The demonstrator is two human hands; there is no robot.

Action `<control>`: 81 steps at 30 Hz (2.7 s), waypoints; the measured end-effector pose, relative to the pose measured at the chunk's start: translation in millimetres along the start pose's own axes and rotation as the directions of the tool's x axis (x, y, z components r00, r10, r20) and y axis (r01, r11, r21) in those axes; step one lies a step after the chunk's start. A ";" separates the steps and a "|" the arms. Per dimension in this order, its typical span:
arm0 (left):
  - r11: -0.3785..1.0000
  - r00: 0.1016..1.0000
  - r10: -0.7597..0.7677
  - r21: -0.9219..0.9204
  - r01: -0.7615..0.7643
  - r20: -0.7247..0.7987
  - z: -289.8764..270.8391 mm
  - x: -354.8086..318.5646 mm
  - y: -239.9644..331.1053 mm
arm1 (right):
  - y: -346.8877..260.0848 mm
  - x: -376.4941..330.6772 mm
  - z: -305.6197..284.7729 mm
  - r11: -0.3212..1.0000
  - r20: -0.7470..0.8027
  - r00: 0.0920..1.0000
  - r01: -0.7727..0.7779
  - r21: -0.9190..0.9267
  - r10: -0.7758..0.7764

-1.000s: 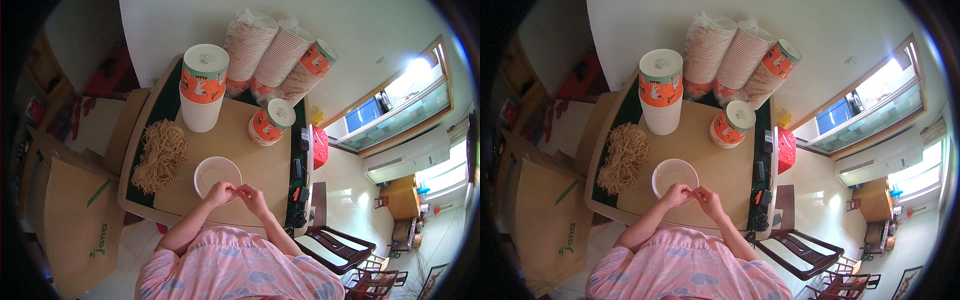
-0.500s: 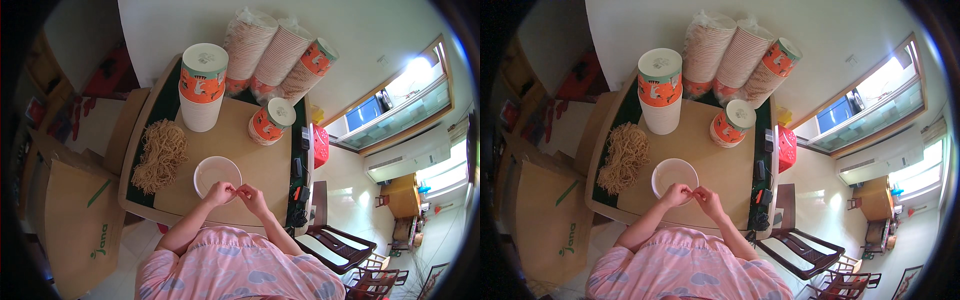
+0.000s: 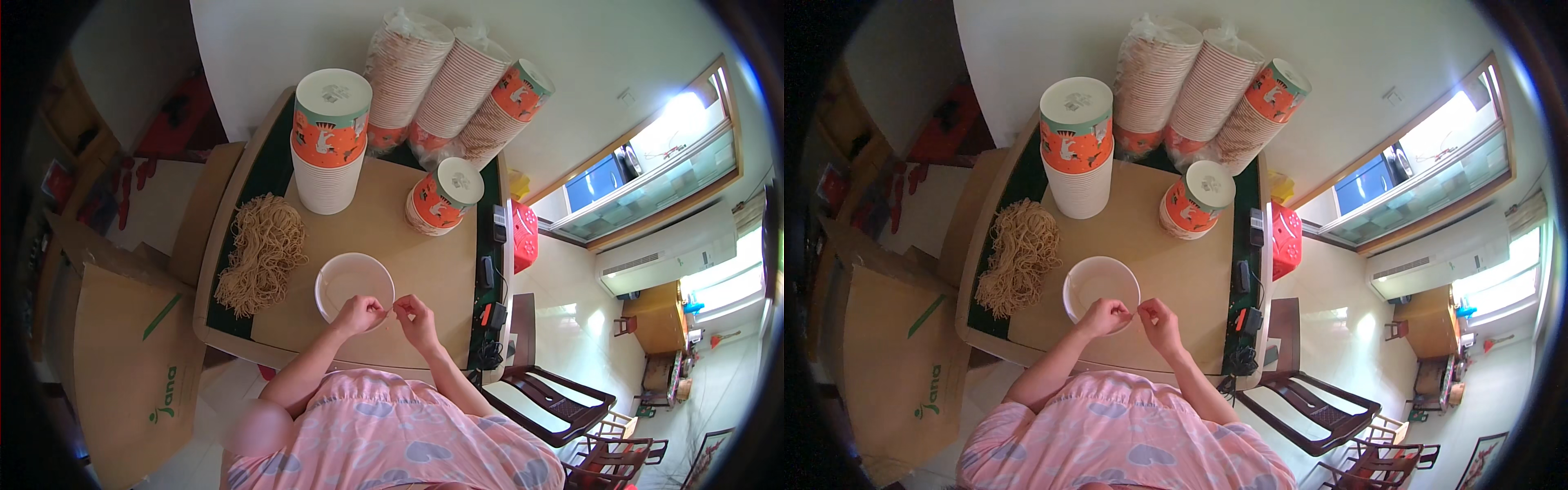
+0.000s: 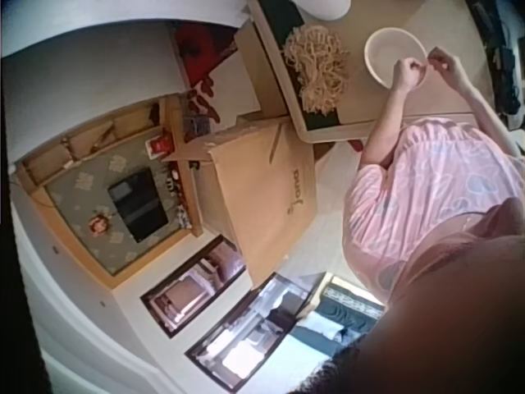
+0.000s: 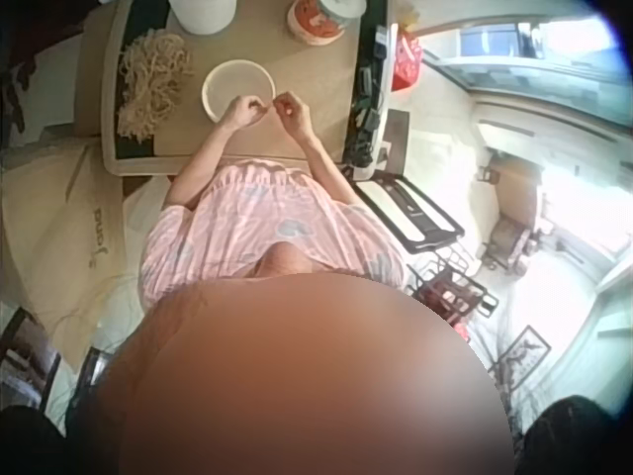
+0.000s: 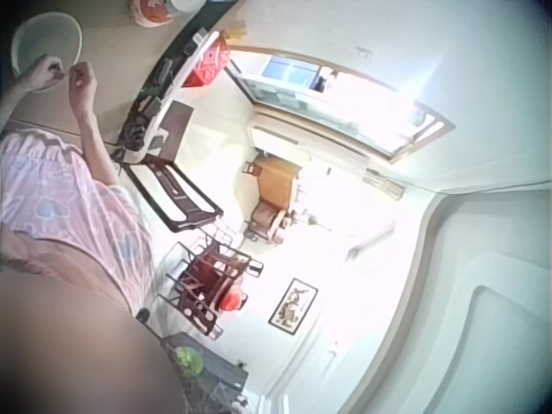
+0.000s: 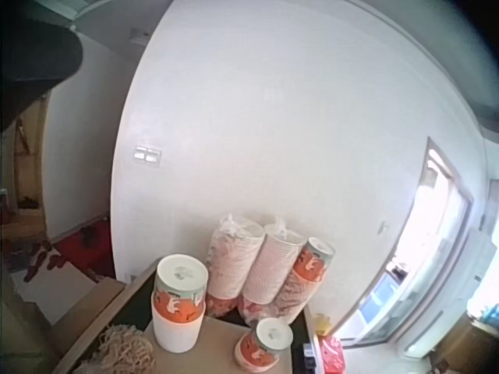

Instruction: Placing decorative shredded paper into paper bowls for packaging.

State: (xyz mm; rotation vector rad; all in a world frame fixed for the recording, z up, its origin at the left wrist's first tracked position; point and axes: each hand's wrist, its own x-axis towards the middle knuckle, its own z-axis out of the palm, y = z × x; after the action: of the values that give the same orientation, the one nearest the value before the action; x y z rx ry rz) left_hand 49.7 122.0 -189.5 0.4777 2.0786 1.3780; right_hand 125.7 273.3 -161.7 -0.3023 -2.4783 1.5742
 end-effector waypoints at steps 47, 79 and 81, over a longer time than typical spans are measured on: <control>0.732 0.929 0.370 0.618 -0.287 -0.007 -7.1 -12.8 9.7 | -15.5 34.2 10.6 0.976 0.023 0.990 0.139 -0.164 -0.138; 0.609 0.746 0.635 0.725 -0.322 -0.202 -7.5 -10.1 18.2 | -11.6 72.3 -1.4 0.973 0.415 0.899 -0.044 -0.227 0.138; 0.600 0.742 0.642 0.731 -0.327 -0.195 -6.9 -9.2 16.6 | -14.1 83.6 -0.6 0.957 0.475 0.859 -0.053 -0.287 0.190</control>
State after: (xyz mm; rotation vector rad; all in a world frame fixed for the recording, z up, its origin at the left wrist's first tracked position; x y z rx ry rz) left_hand 51.7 118.4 -169.7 1.2356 2.9937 1.0240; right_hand 44.6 290.7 -144.4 -0.0937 -3.1396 1.5164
